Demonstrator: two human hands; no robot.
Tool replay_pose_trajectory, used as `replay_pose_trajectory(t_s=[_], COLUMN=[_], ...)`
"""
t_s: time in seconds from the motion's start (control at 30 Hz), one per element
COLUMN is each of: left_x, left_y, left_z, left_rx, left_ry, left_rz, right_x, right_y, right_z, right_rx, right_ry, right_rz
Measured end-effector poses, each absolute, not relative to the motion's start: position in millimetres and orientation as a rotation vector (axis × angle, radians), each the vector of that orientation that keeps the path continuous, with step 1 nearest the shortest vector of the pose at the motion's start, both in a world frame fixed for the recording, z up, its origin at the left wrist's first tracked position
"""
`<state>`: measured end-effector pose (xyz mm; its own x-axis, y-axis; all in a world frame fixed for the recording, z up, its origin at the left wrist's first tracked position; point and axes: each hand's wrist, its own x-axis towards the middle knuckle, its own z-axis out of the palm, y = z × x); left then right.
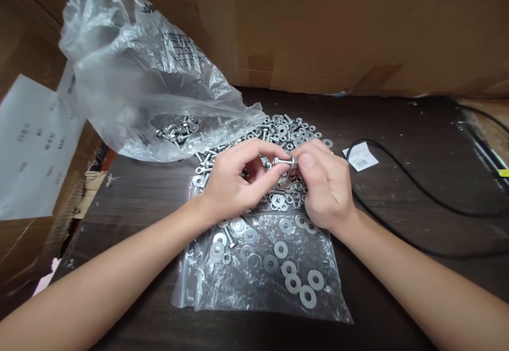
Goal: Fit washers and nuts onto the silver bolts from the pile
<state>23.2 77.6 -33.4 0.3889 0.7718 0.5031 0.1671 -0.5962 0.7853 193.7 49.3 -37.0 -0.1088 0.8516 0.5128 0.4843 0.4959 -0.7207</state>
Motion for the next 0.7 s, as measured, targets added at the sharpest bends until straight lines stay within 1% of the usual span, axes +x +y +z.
replay_pose_trajectory(t_s=[0.4,0.7], left_x=[22.6,22.0], left_y=[76.2,74.7], left_z=[-32.3,-31.9], left_rx=[1.966,2.237], left_ry=[0.781,0.674], left_rz=[1.179,1.224], right_x=[190.4,192.1], right_y=[47.9,48.7], right_z=[-33.1,-35.5], right_rx=[-1.019,-1.008], right_ry=[-1.806,-1.827], right_rz=[0.368,0.412])
